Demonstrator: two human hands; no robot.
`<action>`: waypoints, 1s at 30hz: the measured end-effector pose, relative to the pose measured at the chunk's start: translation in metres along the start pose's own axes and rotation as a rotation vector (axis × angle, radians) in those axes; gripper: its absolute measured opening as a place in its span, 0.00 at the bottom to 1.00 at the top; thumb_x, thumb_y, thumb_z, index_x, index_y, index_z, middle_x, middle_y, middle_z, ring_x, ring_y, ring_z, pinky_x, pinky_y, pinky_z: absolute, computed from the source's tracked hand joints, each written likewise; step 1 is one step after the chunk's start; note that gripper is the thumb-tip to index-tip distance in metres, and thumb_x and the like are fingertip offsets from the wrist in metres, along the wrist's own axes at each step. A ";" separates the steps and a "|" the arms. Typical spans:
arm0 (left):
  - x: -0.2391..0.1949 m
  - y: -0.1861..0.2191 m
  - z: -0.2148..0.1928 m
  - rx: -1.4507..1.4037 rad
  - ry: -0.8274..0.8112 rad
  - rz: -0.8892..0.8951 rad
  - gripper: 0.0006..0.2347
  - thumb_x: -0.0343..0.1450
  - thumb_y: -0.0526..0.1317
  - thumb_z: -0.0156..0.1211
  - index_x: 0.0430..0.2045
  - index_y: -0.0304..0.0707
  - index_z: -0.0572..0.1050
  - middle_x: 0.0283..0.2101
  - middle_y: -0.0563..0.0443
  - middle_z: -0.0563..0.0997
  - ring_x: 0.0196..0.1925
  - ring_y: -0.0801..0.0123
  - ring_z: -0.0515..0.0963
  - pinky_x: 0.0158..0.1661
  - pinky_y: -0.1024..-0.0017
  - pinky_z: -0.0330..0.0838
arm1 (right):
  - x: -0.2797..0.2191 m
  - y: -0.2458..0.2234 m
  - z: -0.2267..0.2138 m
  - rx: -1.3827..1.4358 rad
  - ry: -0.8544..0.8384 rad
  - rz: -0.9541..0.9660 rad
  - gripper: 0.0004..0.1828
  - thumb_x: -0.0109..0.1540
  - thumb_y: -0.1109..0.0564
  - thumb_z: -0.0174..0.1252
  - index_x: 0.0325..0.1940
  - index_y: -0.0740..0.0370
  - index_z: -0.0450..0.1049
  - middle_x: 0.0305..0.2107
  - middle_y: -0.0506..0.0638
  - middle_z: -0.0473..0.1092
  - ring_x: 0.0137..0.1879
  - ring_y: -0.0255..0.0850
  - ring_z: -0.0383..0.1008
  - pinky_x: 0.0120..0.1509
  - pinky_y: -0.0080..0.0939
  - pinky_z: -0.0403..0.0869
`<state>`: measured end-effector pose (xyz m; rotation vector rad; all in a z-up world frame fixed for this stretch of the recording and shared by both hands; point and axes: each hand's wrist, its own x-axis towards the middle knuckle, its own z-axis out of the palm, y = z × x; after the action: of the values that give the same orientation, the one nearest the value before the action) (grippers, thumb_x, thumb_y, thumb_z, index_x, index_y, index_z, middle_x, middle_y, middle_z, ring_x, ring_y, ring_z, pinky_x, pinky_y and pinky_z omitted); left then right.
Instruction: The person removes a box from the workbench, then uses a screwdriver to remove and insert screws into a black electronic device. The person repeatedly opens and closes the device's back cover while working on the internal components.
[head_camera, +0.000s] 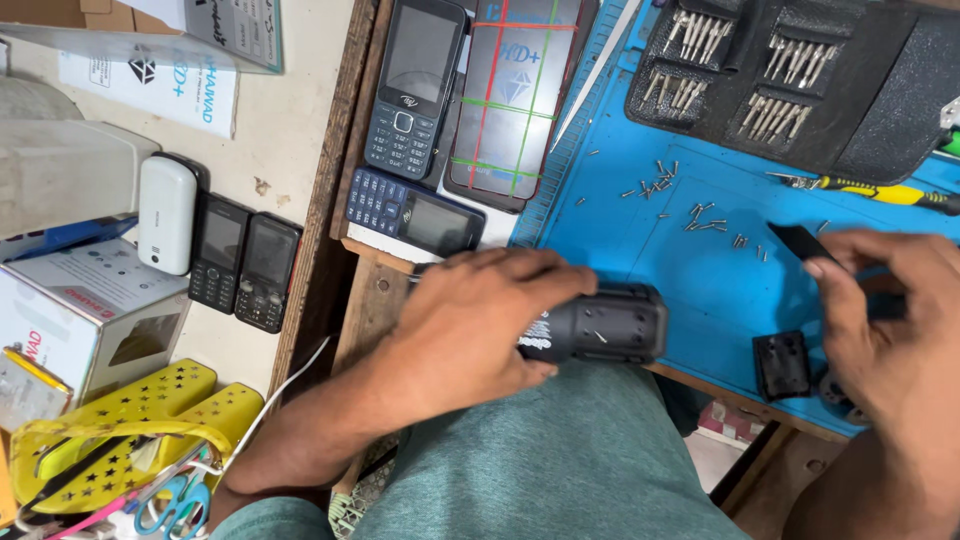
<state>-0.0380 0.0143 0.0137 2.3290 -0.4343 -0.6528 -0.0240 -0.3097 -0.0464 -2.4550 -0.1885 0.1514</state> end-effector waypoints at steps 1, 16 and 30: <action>0.003 0.001 0.004 -0.007 -0.025 0.026 0.32 0.52 0.42 0.78 0.53 0.46 0.74 0.53 0.47 0.79 0.50 0.52 0.81 0.49 0.56 0.75 | -0.008 0.003 -0.003 -0.040 0.009 0.005 0.06 0.72 0.66 0.64 0.52 0.72 0.76 0.42 0.59 0.72 0.43 0.42 0.76 0.49 0.37 0.75; 0.043 0.009 0.037 -0.013 0.011 0.136 0.33 0.53 0.41 0.77 0.55 0.47 0.72 0.49 0.47 0.80 0.51 0.54 0.81 0.50 0.56 0.74 | -0.027 -0.021 0.009 -0.671 0.072 -0.028 0.11 0.64 0.52 0.74 0.42 0.57 0.79 0.39 0.49 0.73 0.40 0.45 0.77 0.43 0.41 0.74; 0.043 0.004 0.038 -0.056 -0.001 0.125 0.33 0.53 0.43 0.79 0.54 0.46 0.72 0.50 0.49 0.80 0.53 0.54 0.80 0.52 0.55 0.73 | -0.012 -0.054 -0.002 -0.115 -0.129 -0.262 0.20 0.47 0.57 0.74 0.41 0.60 0.82 0.46 0.50 0.76 0.47 0.45 0.75 0.50 0.45 0.75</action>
<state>-0.0244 -0.0282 -0.0231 2.2293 -0.5503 -0.5981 -0.0405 -0.2713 -0.0098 -2.5082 -0.5861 0.1885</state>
